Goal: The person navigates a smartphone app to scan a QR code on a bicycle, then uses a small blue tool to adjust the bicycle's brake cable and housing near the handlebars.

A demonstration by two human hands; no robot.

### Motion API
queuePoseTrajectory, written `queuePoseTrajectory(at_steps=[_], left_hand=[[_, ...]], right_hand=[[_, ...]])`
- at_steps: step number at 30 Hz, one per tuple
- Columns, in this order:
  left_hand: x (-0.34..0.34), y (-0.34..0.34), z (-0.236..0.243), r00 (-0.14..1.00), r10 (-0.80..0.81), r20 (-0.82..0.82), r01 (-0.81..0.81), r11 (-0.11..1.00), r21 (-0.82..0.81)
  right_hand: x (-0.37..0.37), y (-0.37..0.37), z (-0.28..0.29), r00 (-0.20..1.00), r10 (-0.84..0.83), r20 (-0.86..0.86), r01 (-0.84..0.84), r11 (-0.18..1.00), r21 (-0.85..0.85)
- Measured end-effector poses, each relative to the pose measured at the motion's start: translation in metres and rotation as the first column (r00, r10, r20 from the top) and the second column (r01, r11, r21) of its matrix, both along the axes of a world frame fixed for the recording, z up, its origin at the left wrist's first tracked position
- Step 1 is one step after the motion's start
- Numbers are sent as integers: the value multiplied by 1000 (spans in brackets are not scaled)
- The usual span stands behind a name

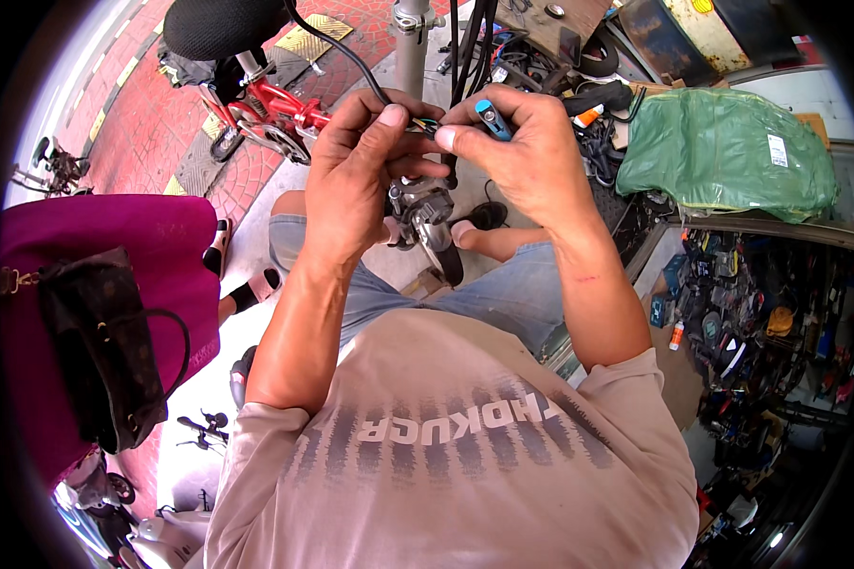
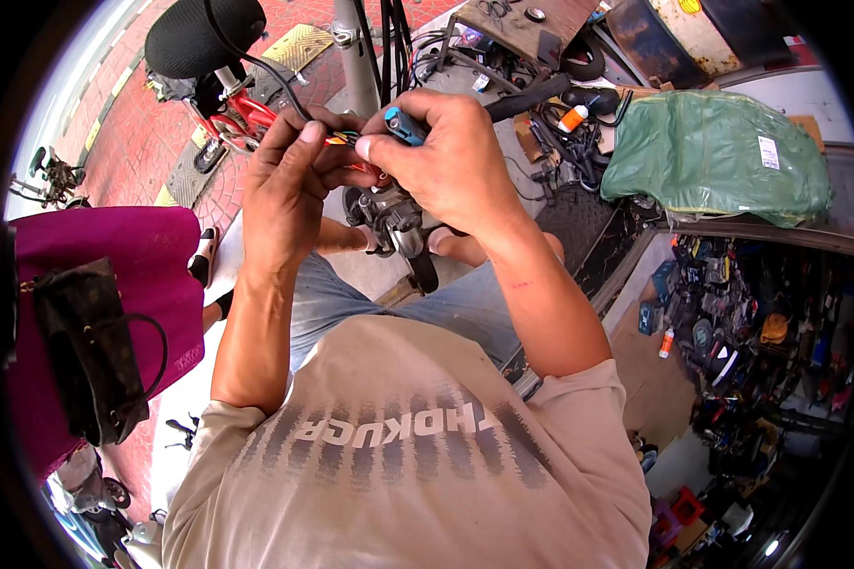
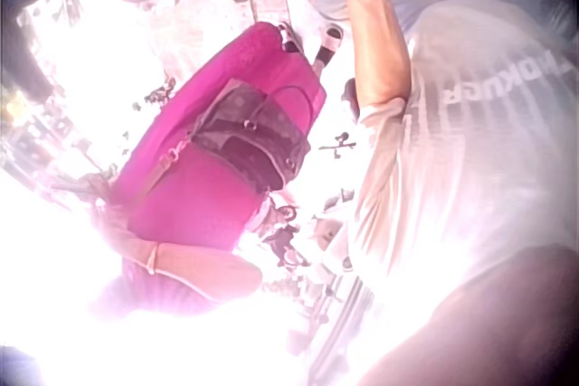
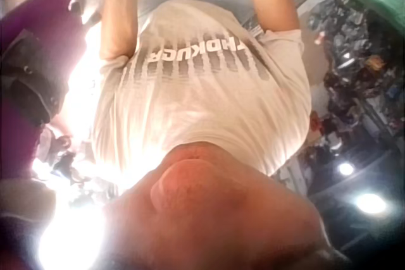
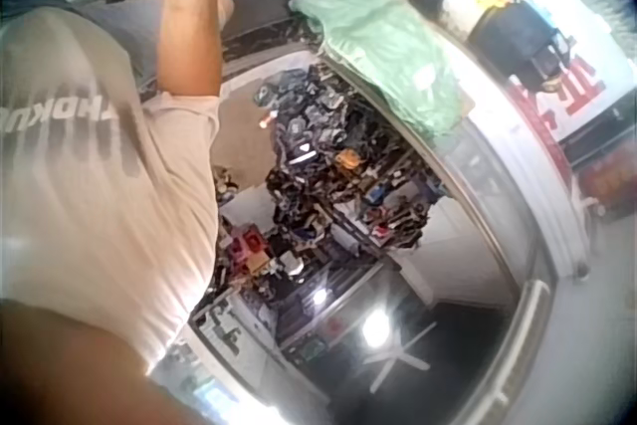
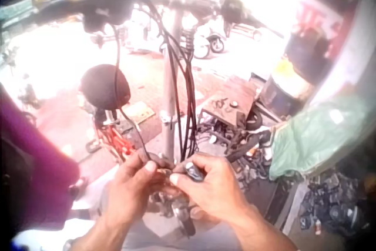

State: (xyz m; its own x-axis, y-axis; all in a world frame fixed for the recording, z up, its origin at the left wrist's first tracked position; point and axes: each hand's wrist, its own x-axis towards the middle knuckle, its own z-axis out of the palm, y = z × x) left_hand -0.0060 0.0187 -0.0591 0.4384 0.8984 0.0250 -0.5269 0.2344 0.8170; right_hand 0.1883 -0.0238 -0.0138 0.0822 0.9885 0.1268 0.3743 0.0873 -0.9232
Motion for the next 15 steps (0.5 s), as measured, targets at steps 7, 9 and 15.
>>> queuePoseTrajectory(at_steps=[7,9,15], left_hand=[[-4,1,-1,999,-23,-35,24,999,26],[-4,0,-1,999,-23,-40,24,999,27],[-2,-1,1,1000,-11,-9,11,1000,-2]], right_hand=[[-2,4,2,998,23,-54,-23,1000,0],[-3,4,0,996,23,-82,-24,1000,-8],[-2,7,-3,994,23,-104,-25,999,-23]])
